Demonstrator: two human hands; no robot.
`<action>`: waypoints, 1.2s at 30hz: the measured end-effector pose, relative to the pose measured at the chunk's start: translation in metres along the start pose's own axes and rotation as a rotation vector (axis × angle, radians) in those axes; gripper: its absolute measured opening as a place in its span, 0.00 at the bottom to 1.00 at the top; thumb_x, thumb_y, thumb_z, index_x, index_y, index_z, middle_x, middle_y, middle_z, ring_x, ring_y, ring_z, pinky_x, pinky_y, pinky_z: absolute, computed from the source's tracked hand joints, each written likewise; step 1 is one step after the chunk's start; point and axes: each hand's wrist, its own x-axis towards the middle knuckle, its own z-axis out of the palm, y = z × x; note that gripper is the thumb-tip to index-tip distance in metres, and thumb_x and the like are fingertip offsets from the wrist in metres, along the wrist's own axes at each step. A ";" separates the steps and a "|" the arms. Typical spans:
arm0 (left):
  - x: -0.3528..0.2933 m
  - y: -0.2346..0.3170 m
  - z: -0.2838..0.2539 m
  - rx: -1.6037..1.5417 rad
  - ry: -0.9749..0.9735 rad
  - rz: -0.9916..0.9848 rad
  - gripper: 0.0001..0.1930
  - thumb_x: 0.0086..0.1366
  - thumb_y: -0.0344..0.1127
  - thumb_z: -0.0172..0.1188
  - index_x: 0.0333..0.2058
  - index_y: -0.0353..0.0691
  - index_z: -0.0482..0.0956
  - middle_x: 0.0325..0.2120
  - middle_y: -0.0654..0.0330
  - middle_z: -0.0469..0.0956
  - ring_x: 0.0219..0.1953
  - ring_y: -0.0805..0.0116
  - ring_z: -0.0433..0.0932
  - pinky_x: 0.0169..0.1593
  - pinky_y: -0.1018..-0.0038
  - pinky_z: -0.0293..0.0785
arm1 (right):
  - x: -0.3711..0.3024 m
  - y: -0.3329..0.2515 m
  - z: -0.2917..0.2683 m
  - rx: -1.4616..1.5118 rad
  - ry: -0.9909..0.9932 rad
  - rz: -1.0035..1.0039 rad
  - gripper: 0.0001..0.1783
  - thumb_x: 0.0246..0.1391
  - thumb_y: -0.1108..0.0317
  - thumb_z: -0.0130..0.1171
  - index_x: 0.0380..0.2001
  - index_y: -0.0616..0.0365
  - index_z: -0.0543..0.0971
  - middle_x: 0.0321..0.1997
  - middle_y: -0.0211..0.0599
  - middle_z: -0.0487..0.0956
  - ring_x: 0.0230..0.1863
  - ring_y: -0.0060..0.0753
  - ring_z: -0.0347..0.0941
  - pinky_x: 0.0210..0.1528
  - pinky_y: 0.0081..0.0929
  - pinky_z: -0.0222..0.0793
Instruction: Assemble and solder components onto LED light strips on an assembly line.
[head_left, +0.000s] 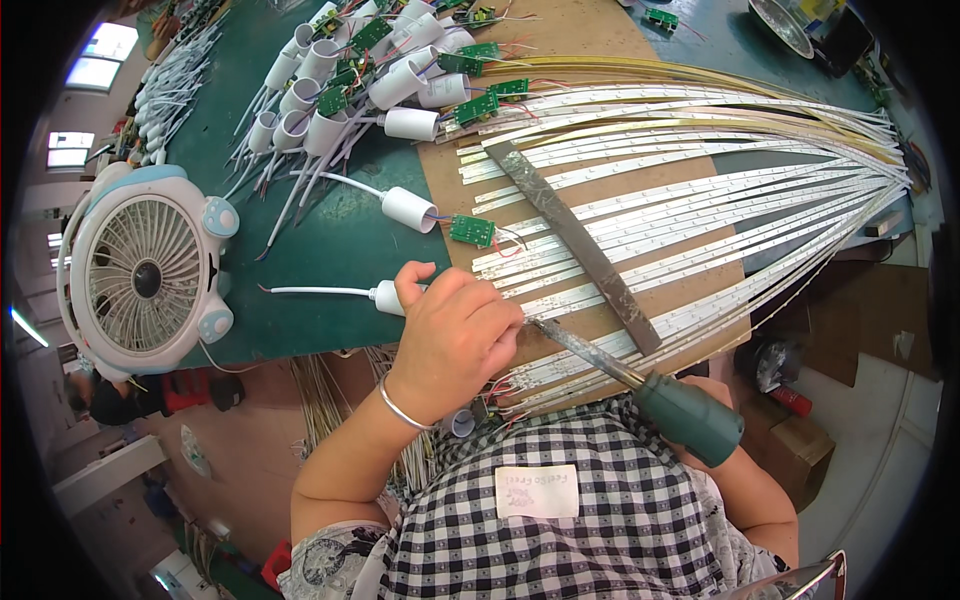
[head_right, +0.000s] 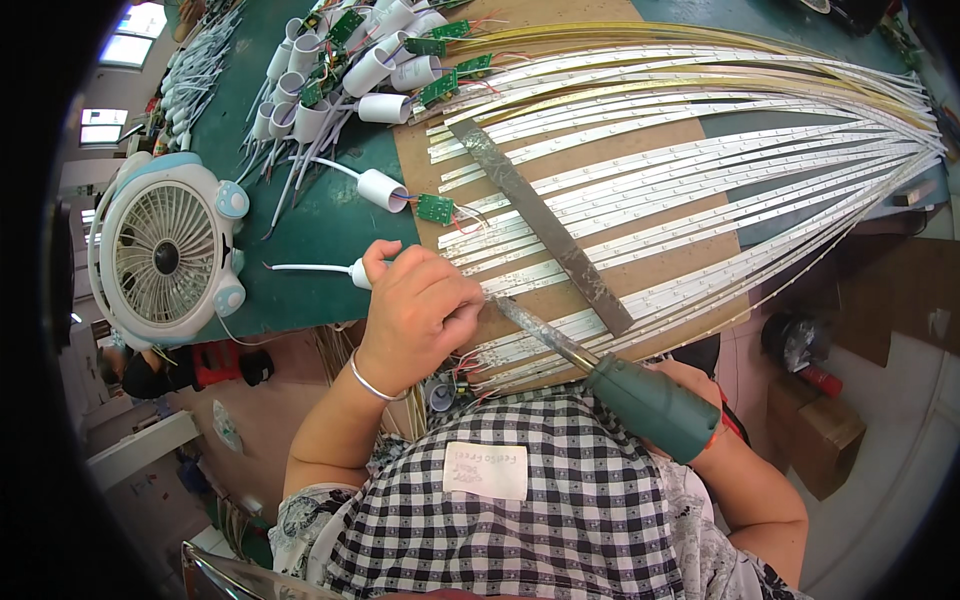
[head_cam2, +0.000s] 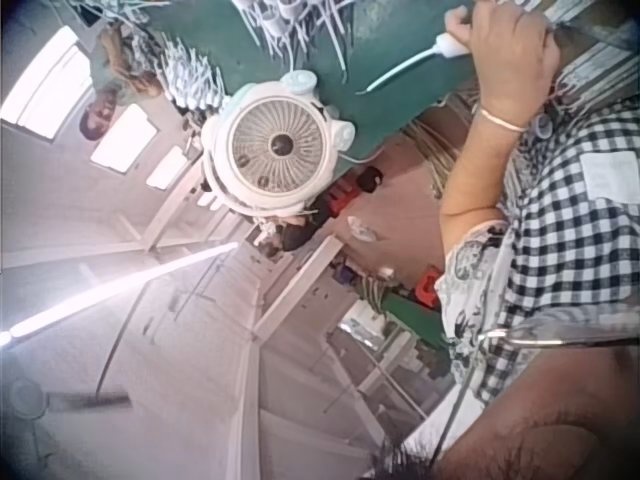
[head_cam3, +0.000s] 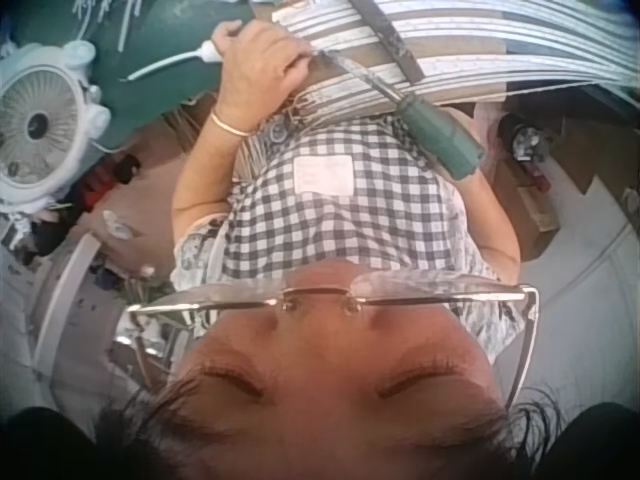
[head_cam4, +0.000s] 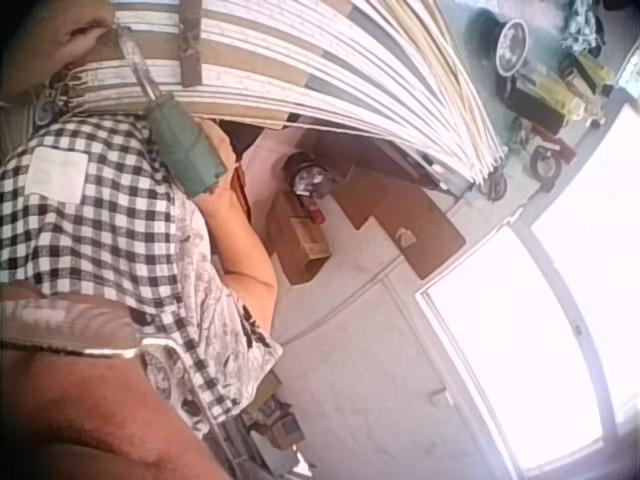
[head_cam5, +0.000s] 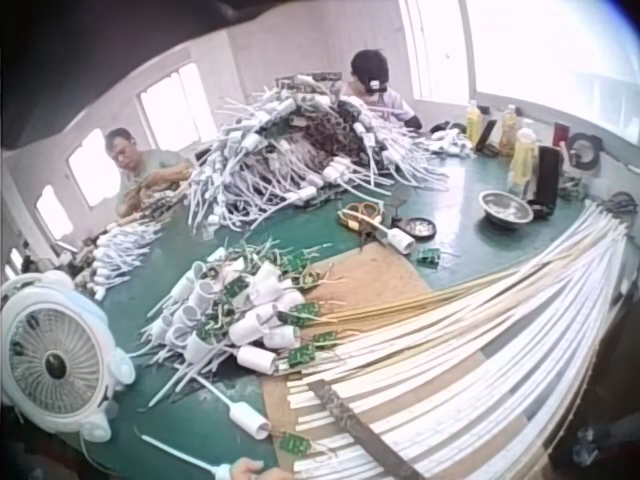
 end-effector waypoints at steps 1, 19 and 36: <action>0.000 0.000 0.000 -0.003 0.000 -0.001 0.08 0.42 0.27 0.64 0.22 0.49 0.77 0.22 0.71 0.71 0.32 0.70 0.72 0.47 0.61 0.55 | 0.003 -0.004 0.000 0.009 0.019 0.014 0.16 0.49 0.57 0.59 0.31 0.61 0.78 0.26 0.34 0.78 0.26 0.29 0.76 0.30 0.24 0.72; -0.001 0.007 -0.011 0.054 -0.081 -0.021 0.08 0.45 0.32 0.65 0.27 0.49 0.78 0.29 0.70 0.74 0.36 0.68 0.72 0.49 0.60 0.56 | 0.034 -0.040 -0.034 0.163 0.023 -0.055 0.17 0.51 0.61 0.55 0.38 0.65 0.74 0.24 0.34 0.78 0.23 0.28 0.76 0.29 0.23 0.71; -0.045 -0.007 -0.047 -0.146 -0.112 -0.239 0.06 0.50 0.32 0.64 0.30 0.42 0.81 0.25 0.61 0.76 0.31 0.59 0.72 0.38 0.66 0.66 | 0.015 -0.023 -0.027 0.374 0.110 0.146 0.38 0.54 0.40 0.54 0.49 0.68 0.67 0.23 0.38 0.75 0.23 0.26 0.72 0.27 0.21 0.69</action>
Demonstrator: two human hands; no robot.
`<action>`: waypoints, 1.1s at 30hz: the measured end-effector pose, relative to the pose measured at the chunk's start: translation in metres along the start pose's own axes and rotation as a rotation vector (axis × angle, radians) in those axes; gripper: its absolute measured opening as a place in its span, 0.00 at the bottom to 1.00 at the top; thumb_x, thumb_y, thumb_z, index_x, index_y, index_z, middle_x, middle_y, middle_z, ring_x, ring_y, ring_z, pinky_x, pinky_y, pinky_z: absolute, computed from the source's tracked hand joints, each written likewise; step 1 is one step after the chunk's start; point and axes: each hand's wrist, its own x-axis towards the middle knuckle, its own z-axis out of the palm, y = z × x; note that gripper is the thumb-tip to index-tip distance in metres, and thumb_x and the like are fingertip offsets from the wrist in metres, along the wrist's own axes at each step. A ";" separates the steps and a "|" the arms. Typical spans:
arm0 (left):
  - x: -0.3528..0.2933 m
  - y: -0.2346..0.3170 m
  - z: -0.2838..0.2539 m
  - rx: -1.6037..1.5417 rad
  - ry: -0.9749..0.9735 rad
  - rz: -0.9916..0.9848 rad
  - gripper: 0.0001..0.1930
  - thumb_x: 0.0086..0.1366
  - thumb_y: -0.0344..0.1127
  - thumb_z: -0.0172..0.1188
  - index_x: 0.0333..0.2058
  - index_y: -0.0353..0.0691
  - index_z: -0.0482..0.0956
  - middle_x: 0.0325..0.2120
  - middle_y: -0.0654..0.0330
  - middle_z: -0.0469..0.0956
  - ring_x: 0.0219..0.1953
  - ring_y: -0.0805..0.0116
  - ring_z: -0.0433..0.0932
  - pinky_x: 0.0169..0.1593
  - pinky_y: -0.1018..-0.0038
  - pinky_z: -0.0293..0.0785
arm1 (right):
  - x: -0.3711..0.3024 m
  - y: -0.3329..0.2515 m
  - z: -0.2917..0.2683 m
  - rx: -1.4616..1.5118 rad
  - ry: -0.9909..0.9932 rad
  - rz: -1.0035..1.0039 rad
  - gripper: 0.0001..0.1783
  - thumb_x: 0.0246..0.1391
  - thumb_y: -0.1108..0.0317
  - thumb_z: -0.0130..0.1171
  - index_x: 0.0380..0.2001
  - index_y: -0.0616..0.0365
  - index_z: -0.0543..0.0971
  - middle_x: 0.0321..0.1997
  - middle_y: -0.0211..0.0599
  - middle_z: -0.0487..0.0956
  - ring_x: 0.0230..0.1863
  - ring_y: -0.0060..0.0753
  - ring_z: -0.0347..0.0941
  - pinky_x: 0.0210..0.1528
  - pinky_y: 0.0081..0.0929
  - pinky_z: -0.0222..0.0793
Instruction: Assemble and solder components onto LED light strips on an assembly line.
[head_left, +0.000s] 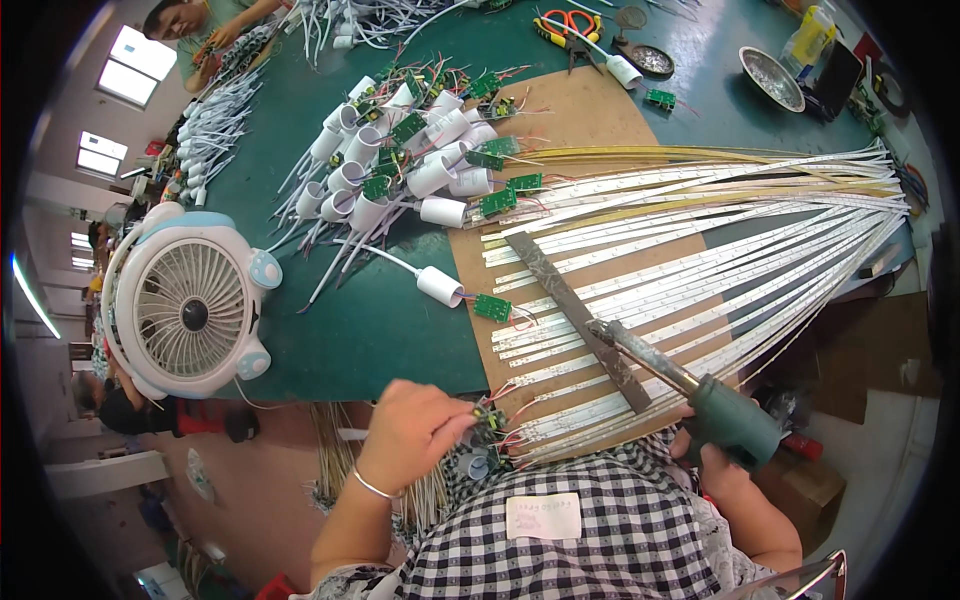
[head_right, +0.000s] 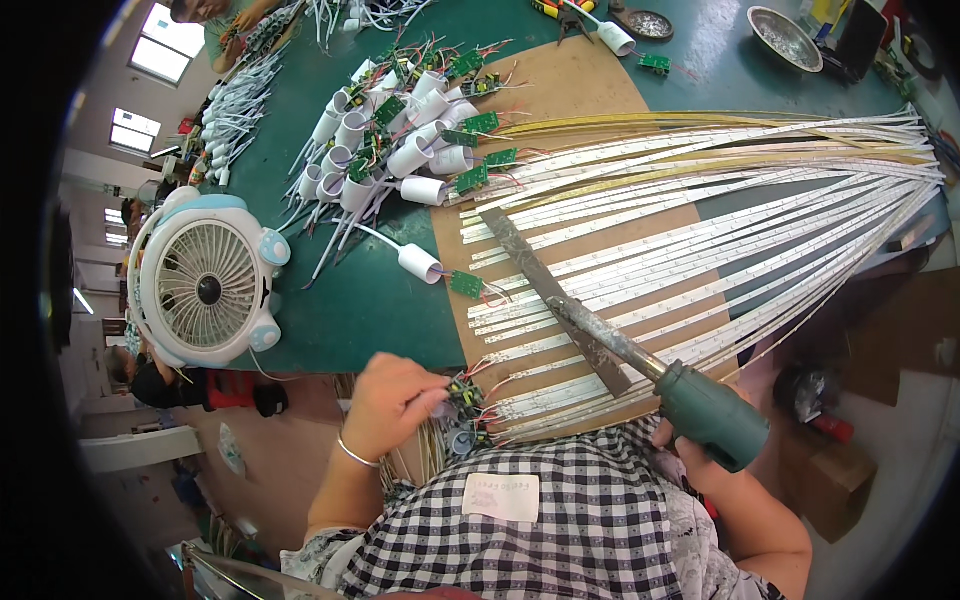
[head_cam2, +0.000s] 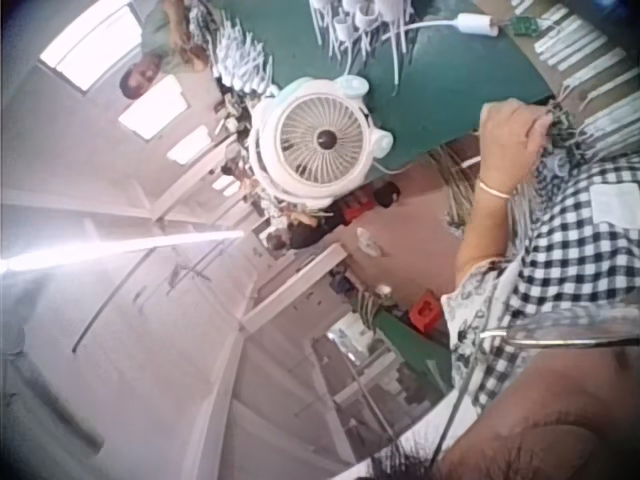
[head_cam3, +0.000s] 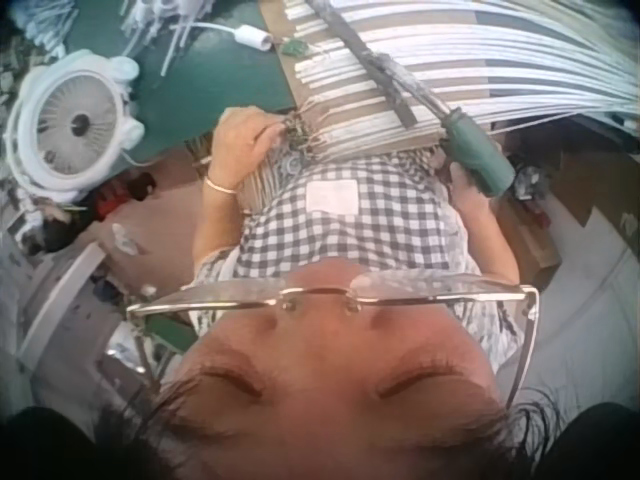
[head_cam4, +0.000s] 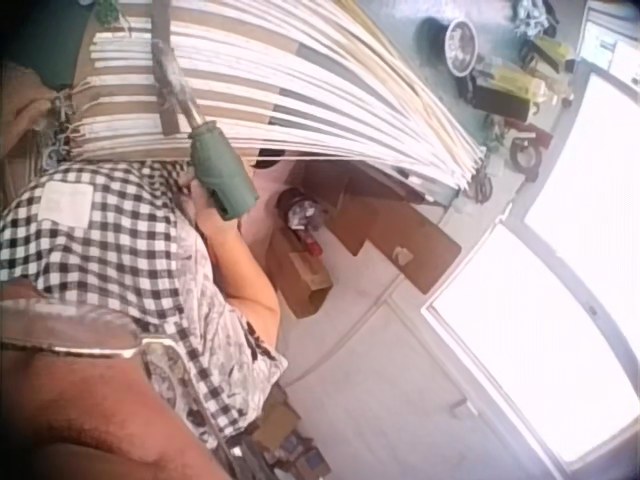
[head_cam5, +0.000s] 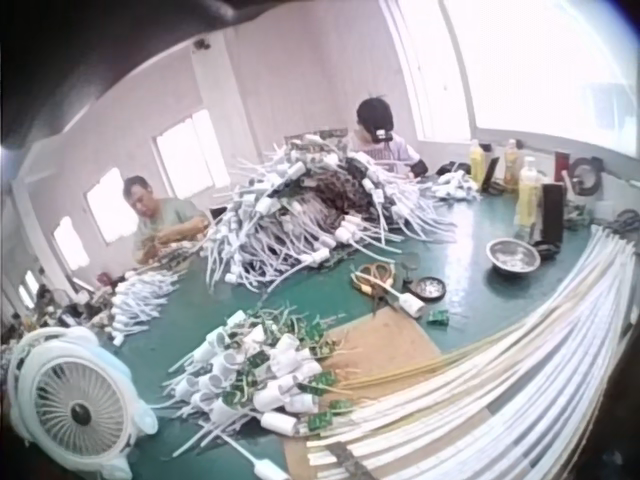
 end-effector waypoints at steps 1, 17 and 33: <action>0.011 0.003 -0.006 0.072 0.053 0.046 0.08 0.49 0.31 0.65 0.31 0.42 0.81 0.28 0.60 0.76 0.33 0.59 0.73 0.39 0.66 0.67 | 0.000 -0.001 0.003 0.051 0.026 0.012 0.38 0.53 0.40 0.54 0.49 0.68 0.67 0.22 0.38 0.75 0.23 0.26 0.72 0.26 0.21 0.69; 0.070 0.010 -0.002 -0.407 -0.159 0.026 0.23 0.51 0.38 0.69 0.46 0.41 0.75 0.35 0.56 0.79 0.34 0.62 0.78 0.38 0.71 0.73 | 0.044 -0.054 0.045 0.439 0.074 0.170 0.17 0.54 0.66 0.57 0.44 0.62 0.69 0.29 0.36 0.75 0.31 0.30 0.76 0.41 0.33 0.74; 0.051 0.038 0.009 -0.465 -0.152 0.137 0.23 0.47 0.32 0.72 0.41 0.36 0.72 0.34 0.56 0.79 0.34 0.67 0.80 0.35 0.76 0.74 | 0.064 -0.049 0.092 0.253 0.015 0.130 0.13 0.52 0.71 0.61 0.40 0.63 0.74 0.36 0.31 0.77 0.34 0.19 0.73 0.35 0.18 0.70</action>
